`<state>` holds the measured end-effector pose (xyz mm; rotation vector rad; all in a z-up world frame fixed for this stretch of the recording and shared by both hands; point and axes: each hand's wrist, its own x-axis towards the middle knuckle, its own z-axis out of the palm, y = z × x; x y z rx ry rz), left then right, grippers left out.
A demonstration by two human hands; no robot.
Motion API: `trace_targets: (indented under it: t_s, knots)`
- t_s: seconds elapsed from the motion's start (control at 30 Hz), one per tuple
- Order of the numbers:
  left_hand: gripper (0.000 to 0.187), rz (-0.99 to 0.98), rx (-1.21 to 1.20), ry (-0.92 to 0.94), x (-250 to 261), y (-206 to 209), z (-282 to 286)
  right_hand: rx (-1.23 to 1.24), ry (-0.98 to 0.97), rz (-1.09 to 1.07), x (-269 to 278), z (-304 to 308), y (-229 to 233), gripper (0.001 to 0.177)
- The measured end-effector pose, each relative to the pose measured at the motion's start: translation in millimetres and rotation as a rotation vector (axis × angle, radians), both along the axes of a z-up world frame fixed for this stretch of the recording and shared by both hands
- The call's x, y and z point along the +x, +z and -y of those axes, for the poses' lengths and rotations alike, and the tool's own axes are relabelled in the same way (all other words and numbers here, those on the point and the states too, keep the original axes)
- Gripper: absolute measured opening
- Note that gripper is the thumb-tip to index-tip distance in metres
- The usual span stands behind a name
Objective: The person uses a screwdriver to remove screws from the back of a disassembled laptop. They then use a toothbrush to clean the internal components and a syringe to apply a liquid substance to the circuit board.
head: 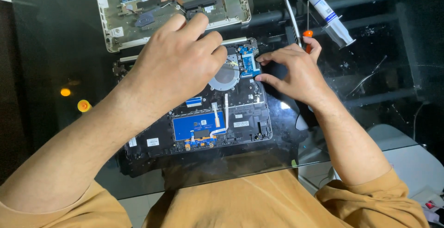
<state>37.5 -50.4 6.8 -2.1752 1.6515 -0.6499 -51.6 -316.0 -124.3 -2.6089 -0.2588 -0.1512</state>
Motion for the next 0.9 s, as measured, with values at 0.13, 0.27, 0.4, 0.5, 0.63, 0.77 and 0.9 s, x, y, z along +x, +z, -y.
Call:
trace_targets:
  t_s: [0.13,0.27,0.4,0.5,0.63,0.77,0.9]
  knots:
    - [0.009,-0.02,-0.012,-0.009,4.1,-5.7,1.5,-0.01,-0.005,-0.005,-0.2,0.5,-1.2,0.043]
    - [0.009,-0.041,0.029,0.006,5.8,-8.9,3.3,-0.008,-0.011,-0.026,0.4,0.5,0.0,0.043]
    - [0.01,-0.018,0.041,0.011,5.8,-10.1,2.4,0.008,-0.017,-0.023,-0.3,-1.0,1.4,0.042]
    - [0.009,0.002,0.031,0.007,6.3,-8.9,1.0,0.007,-0.018,-0.024,-0.1,0.0,-0.4,0.043]
    - [0.009,-0.005,0.04,0.014,5.9,-9.7,0.8,0.007,-0.023,-0.031,0.4,-0.8,-0.4,0.043]
    - [0.009,-0.01,0.049,0.018,5.8,-10.3,2.3,0.004,-0.027,-0.042,-0.2,-0.3,-1.1,0.044]
    - [0.01,-0.004,0.04,0.013,6.2,-10.3,3.3,0.002,-0.029,-0.04,0.5,-1.4,1.2,0.043]
